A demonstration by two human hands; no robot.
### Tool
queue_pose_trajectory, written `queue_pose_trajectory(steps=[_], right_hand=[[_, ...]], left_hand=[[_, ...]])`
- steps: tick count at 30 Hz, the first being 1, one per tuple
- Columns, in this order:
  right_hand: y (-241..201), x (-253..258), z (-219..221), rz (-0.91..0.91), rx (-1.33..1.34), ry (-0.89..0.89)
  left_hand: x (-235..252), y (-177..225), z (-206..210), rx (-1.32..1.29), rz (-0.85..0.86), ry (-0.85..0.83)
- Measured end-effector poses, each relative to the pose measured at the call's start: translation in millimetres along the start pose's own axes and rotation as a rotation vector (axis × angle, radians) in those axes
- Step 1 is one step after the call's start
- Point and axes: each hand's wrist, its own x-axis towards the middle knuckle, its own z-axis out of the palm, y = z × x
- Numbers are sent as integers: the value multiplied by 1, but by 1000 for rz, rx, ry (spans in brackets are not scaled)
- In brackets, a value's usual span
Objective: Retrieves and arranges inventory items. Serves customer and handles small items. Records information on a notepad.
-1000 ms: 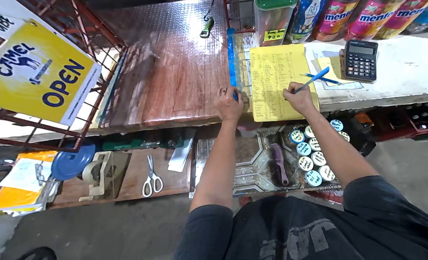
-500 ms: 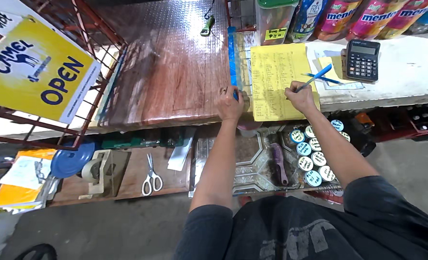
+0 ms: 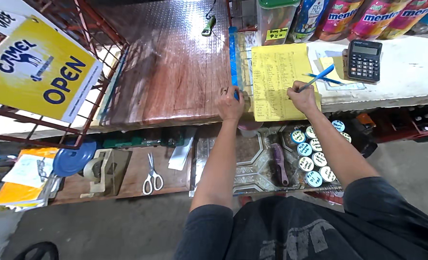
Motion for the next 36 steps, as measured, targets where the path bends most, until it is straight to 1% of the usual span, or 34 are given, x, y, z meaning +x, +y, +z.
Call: queue_pose_trajectory(steps=[6,9,12,15,17,20,21,23,25,28,33,36], right_hand=[[-2,-1,0,1,-2,21],[-2,2,-9,66,37,3],[4,3,-19,95,74,46],[3,-2,-20,105,63,52],[4,-5,-17,94,52,58],[8,-4,-10,18,5,67],[9,-3,-11,28,6,51],[10,0,-18,88,90,34],[14,5,-26,122,223,68],[18,1,-30,75,291,146],[25,-6,-17,-60,196,244],[26,-7,-19,-46,187,253]], left_hand=[[0,0,0,6,19,24],[0,0,0,23,17,35],[1,1,0,16,12,24],[1,1,-2,-12,-1,-31],[0,1,-2,-14,3,-20],[1,1,-1,-3,6,7],[1,1,-1,-2,1,-4],[0,1,-1,1,2,-6],[0,2,-1,10,6,20],[1,2,-1,21,8,27],[0,0,1,30,9,18],[0,1,1,24,16,30]])
